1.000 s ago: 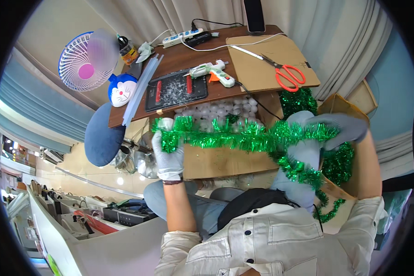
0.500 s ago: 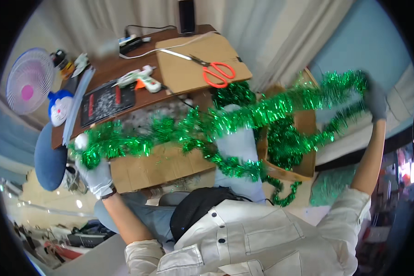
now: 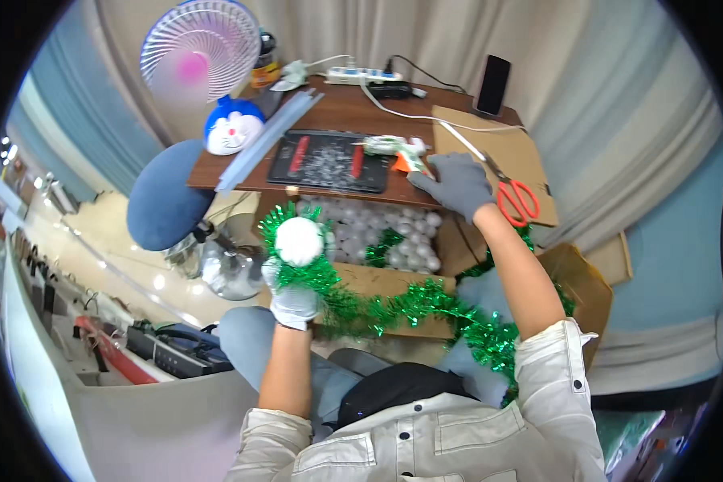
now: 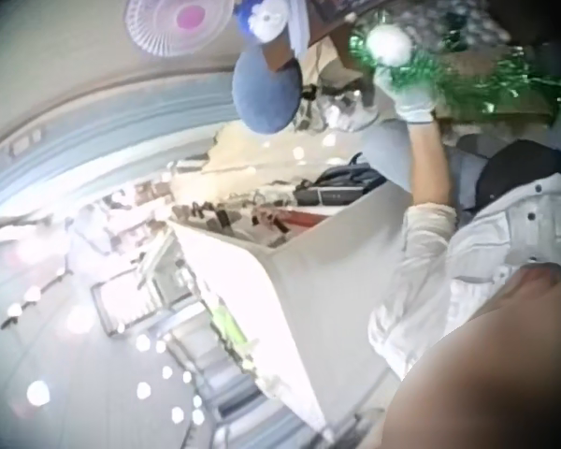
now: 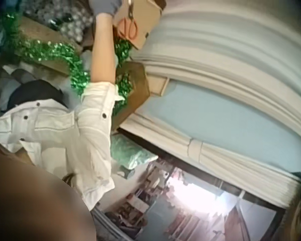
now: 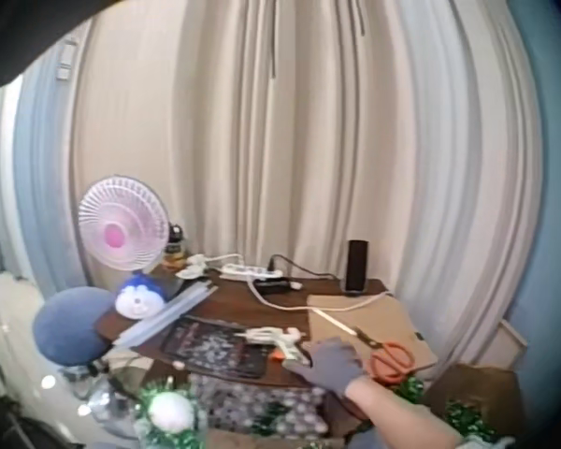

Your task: Wrapping green tinsel around white foam balls using a hot glue gun.

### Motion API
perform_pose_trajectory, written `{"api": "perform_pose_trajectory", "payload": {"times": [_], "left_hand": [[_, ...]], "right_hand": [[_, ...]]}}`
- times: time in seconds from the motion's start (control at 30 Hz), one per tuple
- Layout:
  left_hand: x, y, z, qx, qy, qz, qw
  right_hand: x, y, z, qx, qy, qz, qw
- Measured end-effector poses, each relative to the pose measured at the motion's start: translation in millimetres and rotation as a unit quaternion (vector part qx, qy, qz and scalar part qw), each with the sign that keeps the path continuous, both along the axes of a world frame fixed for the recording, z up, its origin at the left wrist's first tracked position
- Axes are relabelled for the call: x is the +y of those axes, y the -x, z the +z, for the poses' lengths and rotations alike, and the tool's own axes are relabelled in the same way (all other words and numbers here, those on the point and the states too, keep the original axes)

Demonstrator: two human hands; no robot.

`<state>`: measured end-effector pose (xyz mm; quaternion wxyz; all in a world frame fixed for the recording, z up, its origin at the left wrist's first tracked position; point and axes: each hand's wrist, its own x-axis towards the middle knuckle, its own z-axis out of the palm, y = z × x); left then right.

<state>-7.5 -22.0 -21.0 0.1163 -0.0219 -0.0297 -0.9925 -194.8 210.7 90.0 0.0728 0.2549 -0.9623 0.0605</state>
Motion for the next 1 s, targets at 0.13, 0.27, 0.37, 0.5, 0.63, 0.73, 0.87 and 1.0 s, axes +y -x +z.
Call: {"api": "perform_pose_trajectory", "payload": {"times": [0.13,0.27,0.37,0.5,0.63,0.73,0.87,1.0], "left_hand": [[1.9,-8.6,-1.5,0.071,0.083,0.039,0.993],[3.2,-12.5,8.7,-0.029,0.141,0.03,0.989],[9.5,-12.6,18.0,-0.031,0.157,0.026,0.987],[13.0,-16.0,23.9,-0.023,0.179,-0.017,0.983],[21.5,-16.1,20.4,-0.041,0.186,-0.014,0.982],[22.3,-18.4,18.2,-0.046,0.215,-0.036,0.975],[23.0,-19.2,16.8,-0.026,0.24,-0.039,0.97],[23.6,-19.1,14.7,-0.017,0.247,-0.039,0.968]], "right_hand": [[-30.4,32.8,-20.9,-0.067,0.057,-0.044,0.995],[-25.3,20.0,-29.2,-0.071,0.181,-0.065,0.979],[-19.3,-11.9,-25.1,-0.029,0.452,0.002,0.892],[5.3,-73.4,-1.9,-0.461,0.669,0.094,0.575],[17.8,-136.1,-4.0,-0.434,0.594,0.174,0.655],[24.1,-157.2,-6.9,-0.306,0.507,0.275,0.757],[23.3,-177.5,-9.5,-0.218,0.409,0.232,0.855],[13.4,-177.3,-13.8,-0.158,0.402,0.271,0.86]]}}
